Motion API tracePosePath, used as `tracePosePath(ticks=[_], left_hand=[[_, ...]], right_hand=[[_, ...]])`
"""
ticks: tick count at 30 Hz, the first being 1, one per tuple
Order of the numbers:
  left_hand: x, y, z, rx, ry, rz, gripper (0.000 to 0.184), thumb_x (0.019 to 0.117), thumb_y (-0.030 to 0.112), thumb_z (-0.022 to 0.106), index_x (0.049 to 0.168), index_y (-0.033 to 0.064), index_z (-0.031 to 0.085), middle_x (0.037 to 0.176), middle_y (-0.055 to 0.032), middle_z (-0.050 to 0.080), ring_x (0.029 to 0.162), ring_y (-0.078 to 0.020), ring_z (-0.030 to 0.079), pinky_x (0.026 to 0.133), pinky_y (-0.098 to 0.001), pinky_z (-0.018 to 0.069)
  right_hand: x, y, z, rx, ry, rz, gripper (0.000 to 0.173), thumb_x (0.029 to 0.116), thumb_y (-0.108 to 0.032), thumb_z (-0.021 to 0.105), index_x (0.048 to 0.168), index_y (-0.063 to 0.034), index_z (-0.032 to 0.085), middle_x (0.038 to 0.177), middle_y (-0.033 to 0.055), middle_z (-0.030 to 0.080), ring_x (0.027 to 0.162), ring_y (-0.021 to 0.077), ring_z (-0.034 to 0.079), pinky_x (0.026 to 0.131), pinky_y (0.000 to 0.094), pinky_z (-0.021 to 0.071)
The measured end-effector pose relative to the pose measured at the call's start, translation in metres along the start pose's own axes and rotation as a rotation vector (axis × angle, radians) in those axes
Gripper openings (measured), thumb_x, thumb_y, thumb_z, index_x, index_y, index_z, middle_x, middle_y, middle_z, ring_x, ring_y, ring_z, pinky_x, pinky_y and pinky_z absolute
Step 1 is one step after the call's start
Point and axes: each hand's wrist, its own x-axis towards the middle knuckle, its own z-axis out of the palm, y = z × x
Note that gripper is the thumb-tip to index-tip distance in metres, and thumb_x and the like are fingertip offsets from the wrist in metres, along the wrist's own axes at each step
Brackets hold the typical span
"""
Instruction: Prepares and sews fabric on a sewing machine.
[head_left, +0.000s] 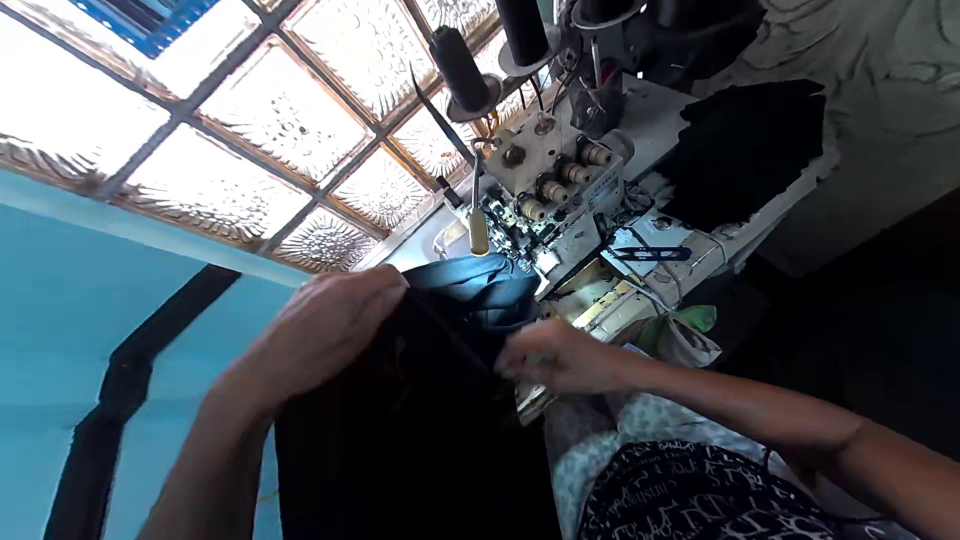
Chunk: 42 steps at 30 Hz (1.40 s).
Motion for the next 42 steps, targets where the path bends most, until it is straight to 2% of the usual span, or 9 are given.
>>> tracePosePath(ticks=[3, 5, 7, 12, 21, 26, 30, 36, 42], left_hand=[[-0.001, 0.0, -0.018, -0.228, 0.024, 0.03, 0.032, 0.1086, 0.028, 0.04, 0.098, 0.0133, 0.066, 0.076, 0.0102, 0.06, 0.066, 0.0068, 0.054, 0.06, -0.0132, 0.0445], [0.001, 0.008, -0.025, -0.281, -0.003, 0.055, 0.03, 0.1081, 0.028, 0.041, 0.094, 0.0166, 0.065, 0.073, 0.0138, 0.057, 0.064, 0.0101, 0.051, 0.058, -0.0086, 0.0411], [0.001, 0.012, -0.026, -0.17, -0.027, 0.094, 0.03, 0.1058, 0.03, 0.042, 0.09, 0.0169, 0.064, 0.071, 0.0142, 0.055, 0.062, 0.0088, 0.05, 0.056, -0.0111, 0.0407], [-0.024, 0.011, -0.002, 0.032, -0.028, 0.022, 0.043, 0.0901, 0.057, 0.06, 0.093, 0.0157, 0.072, 0.075, 0.0055, 0.066, 0.066, -0.0093, 0.066, 0.057, -0.0364, 0.0547], [-0.062, 0.007, 0.038, 0.003, 0.082, -0.043, 0.033, 0.0983, 0.032, 0.054, 0.109, 0.0108, 0.078, 0.097, -0.0027, 0.075, 0.087, -0.0166, 0.072, 0.076, -0.039, 0.0578], [-0.066, -0.009, 0.053, -0.12, 0.137, -0.127, 0.026, 0.0973, 0.016, 0.055, 0.1, -0.0006, 0.075, 0.093, -0.0093, 0.073, 0.084, -0.0174, 0.07, 0.077, -0.04, 0.0565], [-0.078, -0.013, 0.055, -0.274, 0.12, -0.215, 0.026, 0.0964, 0.02, 0.055, 0.098, -0.0007, 0.072, 0.098, -0.0023, 0.069, 0.094, -0.0026, 0.063, 0.086, -0.0225, 0.0516], [-0.103, 0.026, 0.048, -0.46, 0.1, 0.07, 0.033, 0.1066, 0.038, 0.05, 0.097, 0.0141, 0.07, 0.1, 0.0061, 0.07, 0.124, -0.0039, 0.057, 0.121, -0.035, 0.0305], [-0.106, 0.048, 0.047, -0.562, 0.059, 0.24, 0.03, 0.1092, 0.033, 0.047, 0.093, 0.0144, 0.063, 0.092, 0.0031, 0.064, 0.124, -0.0086, 0.056, 0.127, -0.0413, 0.0167]], right_hand=[[0.021, 0.008, -0.014, -0.198, 0.117, -0.027, 0.028, 0.0988, -0.019, 0.065, 0.12, -0.0006, 0.071, 0.106, 0.0131, 0.073, 0.1, 0.0251, 0.069, 0.091, 0.0435, 0.0553], [0.021, 0.009, -0.012, -0.204, -0.073, 0.035, 0.039, 0.1022, -0.034, 0.061, 0.119, 0.0002, 0.069, 0.095, 0.0154, 0.072, 0.094, 0.0303, 0.067, 0.094, 0.0519, 0.0492], [0.015, 0.002, -0.008, -0.046, -0.22, -0.012, 0.039, 0.1049, -0.029, 0.056, 0.093, 0.0063, 0.067, 0.074, 0.0161, 0.063, 0.076, 0.0282, 0.062, 0.086, 0.0482, 0.0468], [0.011, 0.002, -0.03, 0.149, -0.034, -0.022, 0.023, 0.1, -0.015, 0.062, 0.088, 0.0031, 0.068, 0.072, 0.0036, 0.061, 0.065, 0.0033, 0.055, 0.061, 0.0207, 0.0458], [0.0, 0.034, -0.032, 0.065, -0.078, -0.005, 0.022, 0.0925, -0.021, 0.073, 0.083, -0.0015, 0.071, 0.071, 0.0016, 0.064, 0.065, 0.0029, 0.057, 0.06, 0.0213, 0.0446], [-0.003, 0.035, -0.036, -0.032, -0.046, -0.022, 0.018, 0.0929, -0.017, 0.072, 0.089, 0.0006, 0.074, 0.077, 0.006, 0.069, 0.071, 0.0073, 0.062, 0.066, 0.0238, 0.0498], [-0.001, 0.044, -0.036, -0.149, -0.003, -0.069, 0.013, 0.0908, -0.014, 0.073, 0.09, -0.0017, 0.076, 0.081, 0.007, 0.07, 0.077, 0.0154, 0.065, 0.073, 0.0325, 0.0522], [0.013, 0.057, -0.048, -0.234, 0.017, -0.089, 0.013, 0.0942, -0.011, 0.068, 0.096, -0.0026, 0.077, 0.087, 0.011, 0.07, 0.092, 0.0251, 0.064, 0.09, 0.0415, 0.0476], [0.024, 0.057, -0.043, -0.267, 0.047, -0.1, 0.011, 0.0941, -0.016, 0.07, 0.094, -0.0075, 0.078, 0.101, 0.0097, 0.068, 0.102, 0.0249, 0.062, 0.091, 0.0406, 0.0489]])
